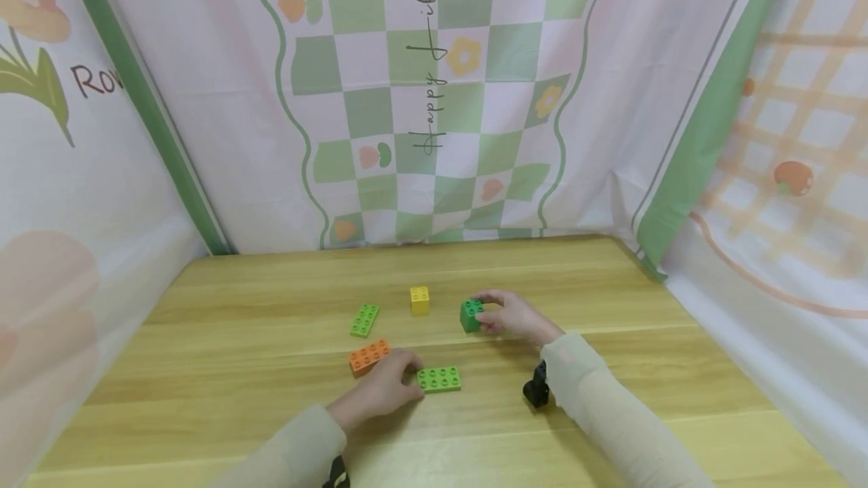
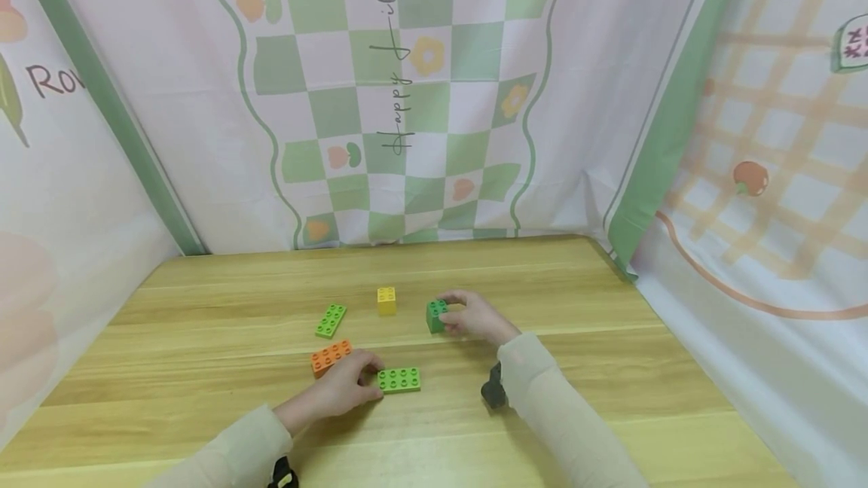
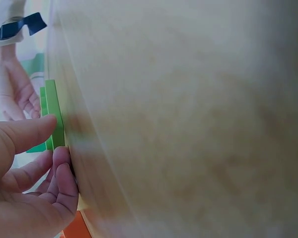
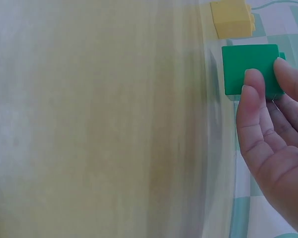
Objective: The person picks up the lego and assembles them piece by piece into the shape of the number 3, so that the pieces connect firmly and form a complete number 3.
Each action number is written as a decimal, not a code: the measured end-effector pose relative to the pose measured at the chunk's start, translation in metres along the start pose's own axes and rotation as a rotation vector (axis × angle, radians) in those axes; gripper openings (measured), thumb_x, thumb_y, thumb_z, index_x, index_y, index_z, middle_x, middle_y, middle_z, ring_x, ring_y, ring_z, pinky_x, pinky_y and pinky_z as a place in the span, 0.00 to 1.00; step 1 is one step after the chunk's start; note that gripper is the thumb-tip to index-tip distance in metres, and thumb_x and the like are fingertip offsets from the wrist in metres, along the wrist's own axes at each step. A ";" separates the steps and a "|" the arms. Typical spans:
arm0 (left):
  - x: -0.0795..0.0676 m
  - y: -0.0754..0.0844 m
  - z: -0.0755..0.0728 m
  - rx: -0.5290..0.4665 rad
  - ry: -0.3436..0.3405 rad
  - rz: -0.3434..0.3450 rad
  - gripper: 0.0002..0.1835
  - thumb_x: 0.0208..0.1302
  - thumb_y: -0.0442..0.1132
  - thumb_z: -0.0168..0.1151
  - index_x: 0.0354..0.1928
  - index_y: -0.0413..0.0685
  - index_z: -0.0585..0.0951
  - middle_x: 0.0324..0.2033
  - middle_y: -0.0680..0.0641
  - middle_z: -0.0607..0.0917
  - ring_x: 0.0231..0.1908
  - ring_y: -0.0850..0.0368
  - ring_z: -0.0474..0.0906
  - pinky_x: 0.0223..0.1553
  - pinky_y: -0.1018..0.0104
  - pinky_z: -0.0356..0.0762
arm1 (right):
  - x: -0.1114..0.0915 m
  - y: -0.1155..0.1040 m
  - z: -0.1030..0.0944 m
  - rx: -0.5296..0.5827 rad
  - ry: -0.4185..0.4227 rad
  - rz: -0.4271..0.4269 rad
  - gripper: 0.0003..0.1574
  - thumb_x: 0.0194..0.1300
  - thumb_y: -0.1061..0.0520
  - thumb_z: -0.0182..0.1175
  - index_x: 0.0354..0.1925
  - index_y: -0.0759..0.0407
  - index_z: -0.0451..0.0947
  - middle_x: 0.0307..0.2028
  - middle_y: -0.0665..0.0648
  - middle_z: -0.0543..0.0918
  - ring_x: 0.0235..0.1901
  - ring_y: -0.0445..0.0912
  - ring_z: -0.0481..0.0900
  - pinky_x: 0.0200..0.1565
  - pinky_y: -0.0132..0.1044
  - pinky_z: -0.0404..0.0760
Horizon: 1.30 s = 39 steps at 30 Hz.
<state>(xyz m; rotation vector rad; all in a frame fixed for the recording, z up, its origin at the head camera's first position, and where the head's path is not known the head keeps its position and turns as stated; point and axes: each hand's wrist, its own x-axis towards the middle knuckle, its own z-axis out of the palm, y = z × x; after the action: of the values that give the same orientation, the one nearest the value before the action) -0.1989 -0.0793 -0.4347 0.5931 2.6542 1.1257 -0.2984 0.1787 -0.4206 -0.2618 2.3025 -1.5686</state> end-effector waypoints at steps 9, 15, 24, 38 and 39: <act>0.000 -0.002 0.001 -0.002 -0.002 -0.001 0.16 0.54 0.34 0.66 0.44 0.40 0.76 0.41 0.48 0.75 0.45 0.51 0.71 0.49 0.53 0.70 | -0.005 -0.003 -0.002 -0.033 -0.006 -0.050 0.28 0.62 0.62 0.59 0.60 0.64 0.66 0.58 0.66 0.66 0.34 0.50 0.79 0.38 0.41 0.80; 0.000 -0.002 0.001 -0.003 -0.003 -0.003 0.16 0.54 0.35 0.66 0.44 0.40 0.76 0.41 0.48 0.75 0.45 0.51 0.71 0.49 0.53 0.70 | -0.007 -0.005 -0.002 -0.027 0.003 -0.052 0.28 0.61 0.60 0.60 0.59 0.63 0.67 0.58 0.65 0.67 0.34 0.51 0.79 0.38 0.42 0.80; 0.000 -0.001 0.001 -0.004 -0.004 -0.009 0.16 0.54 0.34 0.66 0.45 0.40 0.76 0.41 0.48 0.75 0.45 0.51 0.71 0.49 0.53 0.70 | -0.013 -0.013 0.001 -0.018 -0.005 -0.085 0.29 0.61 0.60 0.60 0.59 0.65 0.66 0.58 0.68 0.66 0.36 0.54 0.79 0.40 0.45 0.80; 0.000 0.000 0.000 -0.007 -0.007 -0.007 0.16 0.54 0.34 0.66 0.44 0.41 0.76 0.41 0.48 0.75 0.46 0.51 0.71 0.49 0.53 0.70 | -0.022 -0.020 0.006 -0.005 -0.053 -0.111 0.33 0.62 0.57 0.60 0.61 0.66 0.63 0.57 0.67 0.67 0.40 0.58 0.78 0.44 0.50 0.77; 0.000 0.000 0.000 -0.007 -0.007 -0.006 0.16 0.54 0.34 0.66 0.44 0.41 0.76 0.41 0.48 0.75 0.46 0.51 0.71 0.49 0.53 0.70 | -0.023 -0.020 0.007 -0.003 -0.053 -0.113 0.32 0.61 0.57 0.61 0.61 0.66 0.63 0.57 0.67 0.67 0.40 0.58 0.78 0.45 0.50 0.77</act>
<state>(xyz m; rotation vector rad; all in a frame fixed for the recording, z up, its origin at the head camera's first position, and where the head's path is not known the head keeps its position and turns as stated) -0.1992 -0.0794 -0.4351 0.5861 2.6430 1.1291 -0.2753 0.1731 -0.3998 -0.4357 2.2858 -1.5910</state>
